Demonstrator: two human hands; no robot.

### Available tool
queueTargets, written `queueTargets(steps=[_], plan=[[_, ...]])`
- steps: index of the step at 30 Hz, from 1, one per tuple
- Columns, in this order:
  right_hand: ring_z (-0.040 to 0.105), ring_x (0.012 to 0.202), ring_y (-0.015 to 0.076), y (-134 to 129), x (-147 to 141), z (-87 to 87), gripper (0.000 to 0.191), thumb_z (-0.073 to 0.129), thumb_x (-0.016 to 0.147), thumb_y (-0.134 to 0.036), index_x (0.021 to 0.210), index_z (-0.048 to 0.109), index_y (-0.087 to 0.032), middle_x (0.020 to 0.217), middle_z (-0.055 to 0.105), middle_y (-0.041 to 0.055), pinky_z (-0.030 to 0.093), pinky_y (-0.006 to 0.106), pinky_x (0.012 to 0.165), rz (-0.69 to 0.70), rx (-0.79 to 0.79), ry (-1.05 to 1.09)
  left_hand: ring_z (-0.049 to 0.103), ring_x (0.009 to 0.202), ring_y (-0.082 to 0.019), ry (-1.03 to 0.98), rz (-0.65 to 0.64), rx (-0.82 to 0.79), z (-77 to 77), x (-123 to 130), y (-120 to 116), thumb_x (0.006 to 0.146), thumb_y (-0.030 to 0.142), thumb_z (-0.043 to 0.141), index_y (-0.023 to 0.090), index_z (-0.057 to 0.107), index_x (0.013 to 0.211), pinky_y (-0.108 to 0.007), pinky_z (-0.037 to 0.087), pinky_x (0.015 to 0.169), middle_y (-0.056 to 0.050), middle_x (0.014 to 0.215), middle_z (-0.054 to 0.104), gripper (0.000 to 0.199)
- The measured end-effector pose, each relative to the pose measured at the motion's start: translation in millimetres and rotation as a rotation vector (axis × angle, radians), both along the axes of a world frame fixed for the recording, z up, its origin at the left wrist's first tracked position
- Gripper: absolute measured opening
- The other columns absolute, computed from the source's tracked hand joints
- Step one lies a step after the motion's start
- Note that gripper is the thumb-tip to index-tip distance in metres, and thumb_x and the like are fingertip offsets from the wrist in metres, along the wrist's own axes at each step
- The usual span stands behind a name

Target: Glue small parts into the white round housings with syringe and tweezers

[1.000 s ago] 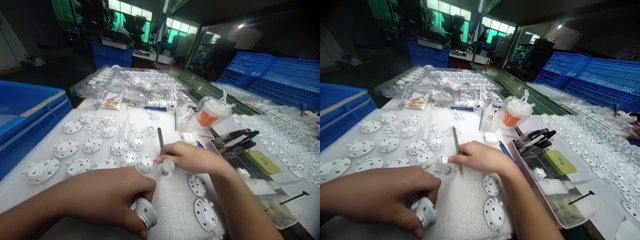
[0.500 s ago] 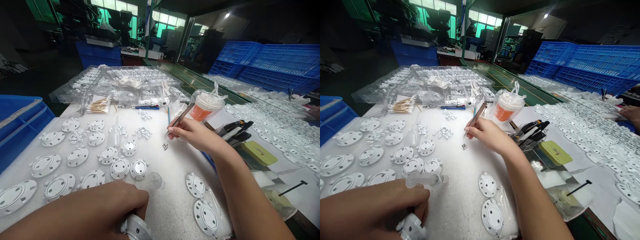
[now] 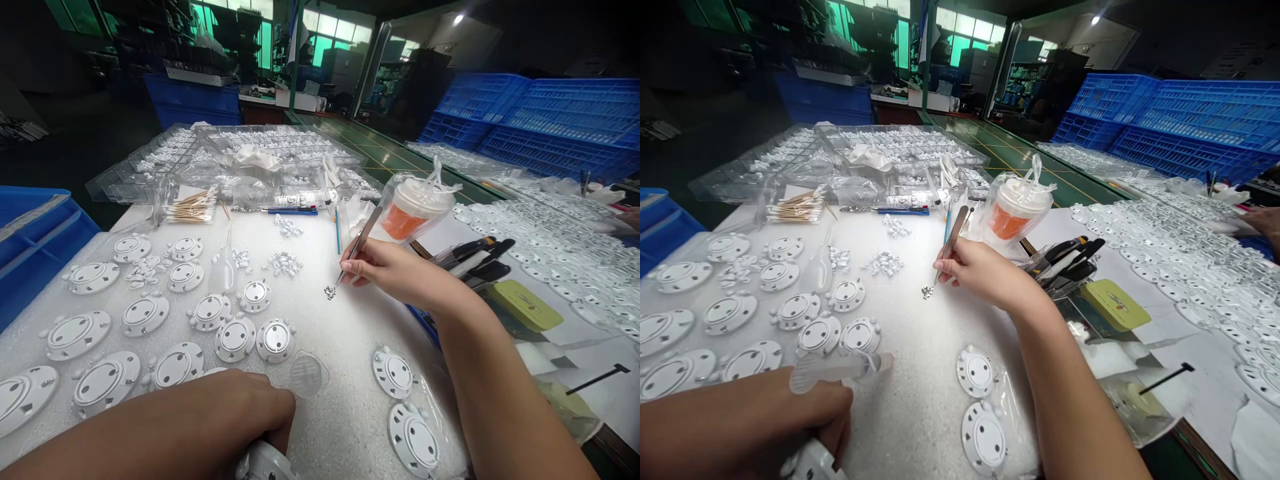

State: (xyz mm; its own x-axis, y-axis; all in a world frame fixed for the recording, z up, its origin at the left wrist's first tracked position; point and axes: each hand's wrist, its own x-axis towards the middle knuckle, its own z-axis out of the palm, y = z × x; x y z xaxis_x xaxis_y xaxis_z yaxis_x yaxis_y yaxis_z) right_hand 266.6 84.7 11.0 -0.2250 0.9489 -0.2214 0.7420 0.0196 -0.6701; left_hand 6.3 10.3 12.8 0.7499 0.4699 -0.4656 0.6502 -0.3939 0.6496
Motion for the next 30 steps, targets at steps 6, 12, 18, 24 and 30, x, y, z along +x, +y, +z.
queueTargets(steps=[6,12,18,24,30], plan=[[0.070,0.085,0.0206,0,-4,2.0,0.009,0.054,0.094,-0.019,0.086,0.056,-0.016,0.086,0.070,0.0068,0.057,0.030,0.073,0.005,-0.007,-0.038,0.051,0.064,-0.013,-0.105,0.011,0.004,-7.1,-3,-1,0.076,0.030,0.062,0.025,0.057,0.075,-0.023,0.035,0.059,0.004,0.071,0.058,0.008],[0.070,0.083,0.0200,-1,-5,0.6,0.009,0.054,0.094,-0.020,0.085,0.056,-0.018,0.083,0.071,0.0054,0.054,0.029,0.071,0.011,0.019,-0.041,0.051,0.063,-0.013,-0.136,0.040,0.006,-9.2,-3,-1,0.073,0.027,0.065,0.025,0.057,0.074,-0.023,0.036,0.061,0.005,0.068,0.057,0.009],[0.070,0.082,0.0204,0,-4,-2.1,0.007,0.054,0.093,-0.020,0.086,0.056,-0.018,0.084,0.072,0.0052,0.052,0.028,0.070,0.021,0.032,-0.044,0.055,0.068,-0.013,-0.055,0.058,-0.021,-2.3,0,0,0.072,0.028,0.063,0.025,0.063,0.077,-0.021,0.035,0.055,0.004,0.076,0.061,0.006],[0.071,0.084,0.0207,-1,-7,0.4,0.008,0.053,0.094,-0.019,0.087,0.055,-0.018,0.086,0.072,0.0055,0.052,0.028,0.071,0.010,0.034,-0.083,0.057,0.073,-0.015,0.000,0.046,-0.047,3.4,1,2,0.070,0.029,0.064,0.025,0.066,0.081,-0.021,0.037,0.058,0.003,0.079,0.063,0.012],[0.071,0.083,0.0202,-1,-8,0.8,0.008,0.055,0.094,-0.019,0.086,0.055,-0.018,0.084,0.072,0.0046,0.051,0.028,0.070,0.018,0.057,-0.096,0.057,0.072,-0.015,0.037,0.061,-0.055,7.0,3,1,0.071,0.027,0.063,0.025,0.066,0.081,-0.021,0.037,0.058,0.004,0.079,0.063,0.011]])
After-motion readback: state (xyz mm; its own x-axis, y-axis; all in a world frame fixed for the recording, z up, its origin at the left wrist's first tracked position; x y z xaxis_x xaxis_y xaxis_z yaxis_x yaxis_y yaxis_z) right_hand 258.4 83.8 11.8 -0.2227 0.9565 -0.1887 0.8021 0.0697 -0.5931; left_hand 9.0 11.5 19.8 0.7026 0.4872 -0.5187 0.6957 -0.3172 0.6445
